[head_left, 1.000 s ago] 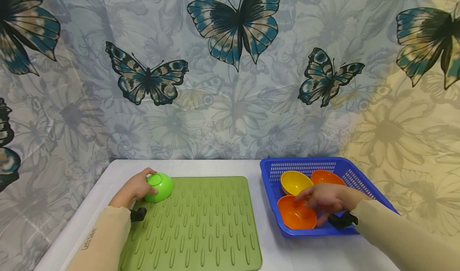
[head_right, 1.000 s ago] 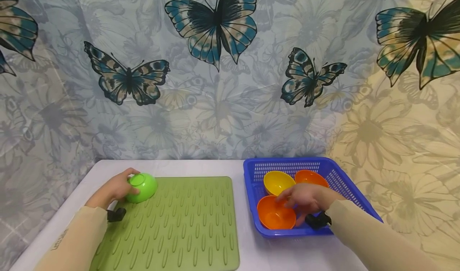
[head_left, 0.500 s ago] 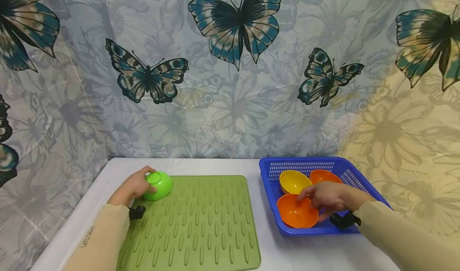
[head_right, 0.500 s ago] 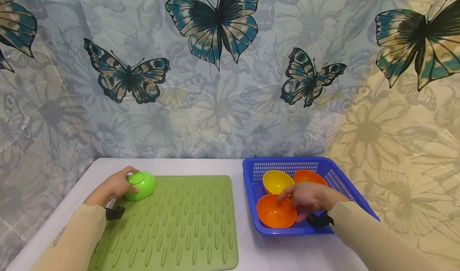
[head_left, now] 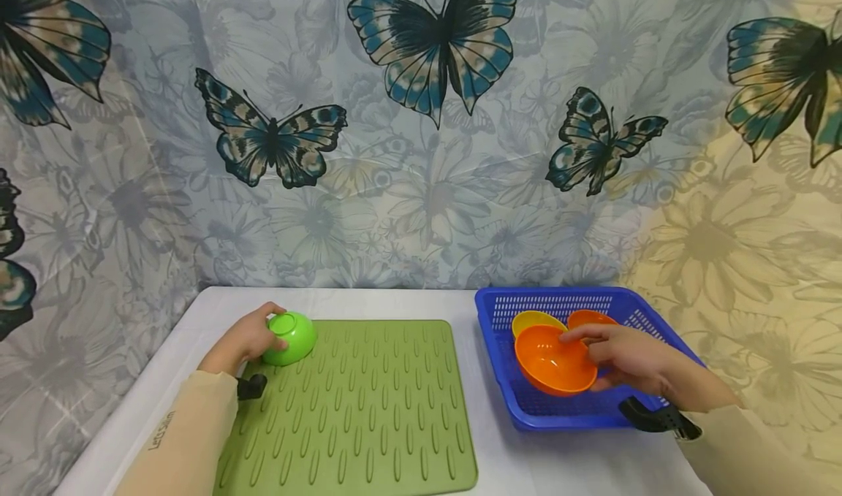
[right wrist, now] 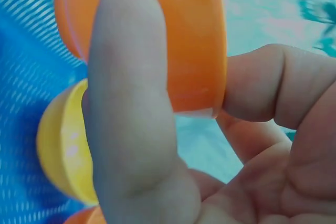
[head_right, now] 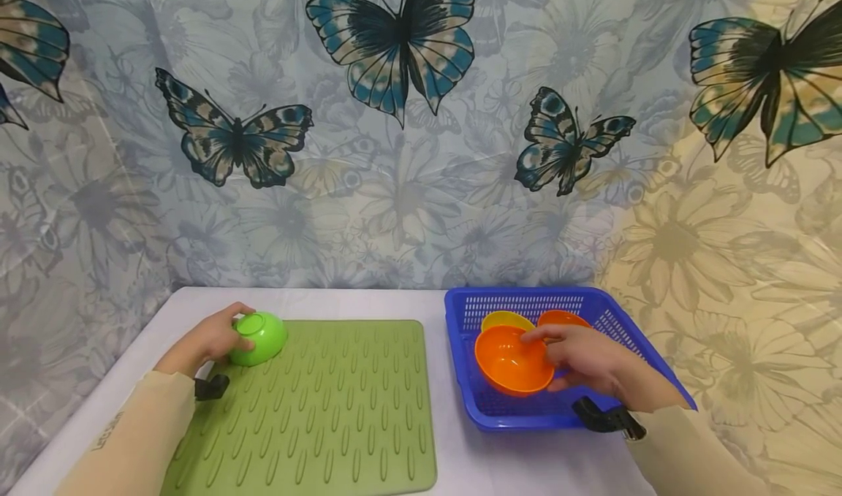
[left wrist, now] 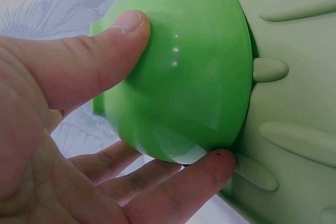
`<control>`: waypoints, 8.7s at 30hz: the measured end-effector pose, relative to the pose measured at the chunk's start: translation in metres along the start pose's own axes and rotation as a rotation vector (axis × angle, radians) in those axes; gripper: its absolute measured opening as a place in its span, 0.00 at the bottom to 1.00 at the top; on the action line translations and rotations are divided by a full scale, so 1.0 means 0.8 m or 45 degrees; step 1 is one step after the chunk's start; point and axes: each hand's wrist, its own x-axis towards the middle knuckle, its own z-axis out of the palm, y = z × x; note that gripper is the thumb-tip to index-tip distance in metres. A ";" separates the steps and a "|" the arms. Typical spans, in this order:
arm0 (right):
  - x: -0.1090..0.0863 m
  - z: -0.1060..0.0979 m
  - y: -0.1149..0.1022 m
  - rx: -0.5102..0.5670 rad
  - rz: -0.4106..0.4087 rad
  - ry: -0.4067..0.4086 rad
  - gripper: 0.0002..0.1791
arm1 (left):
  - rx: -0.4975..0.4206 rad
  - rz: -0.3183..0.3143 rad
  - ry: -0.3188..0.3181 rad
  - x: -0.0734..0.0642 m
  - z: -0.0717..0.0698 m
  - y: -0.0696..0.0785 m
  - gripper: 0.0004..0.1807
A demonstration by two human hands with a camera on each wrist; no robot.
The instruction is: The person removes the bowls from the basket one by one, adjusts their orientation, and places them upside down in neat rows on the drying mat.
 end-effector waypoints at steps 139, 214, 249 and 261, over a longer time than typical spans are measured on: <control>0.033 0.222 0.021 0.420 -0.146 -0.548 0.18 | 0.655 1.853 0.254 -0.209 0.162 0.196 0.11; 0.227 0.242 0.051 -0.473 -0.349 0.764 0.41 | 0.073 0.619 0.145 0.017 0.210 0.177 0.44; 0.224 0.247 0.041 -0.498 -0.199 0.882 0.36 | 0.252 0.524 0.031 0.038 0.206 0.188 0.46; 0.227 0.245 0.046 -0.526 -0.214 0.877 0.36 | 0.252 0.506 -0.040 0.036 0.204 0.190 0.46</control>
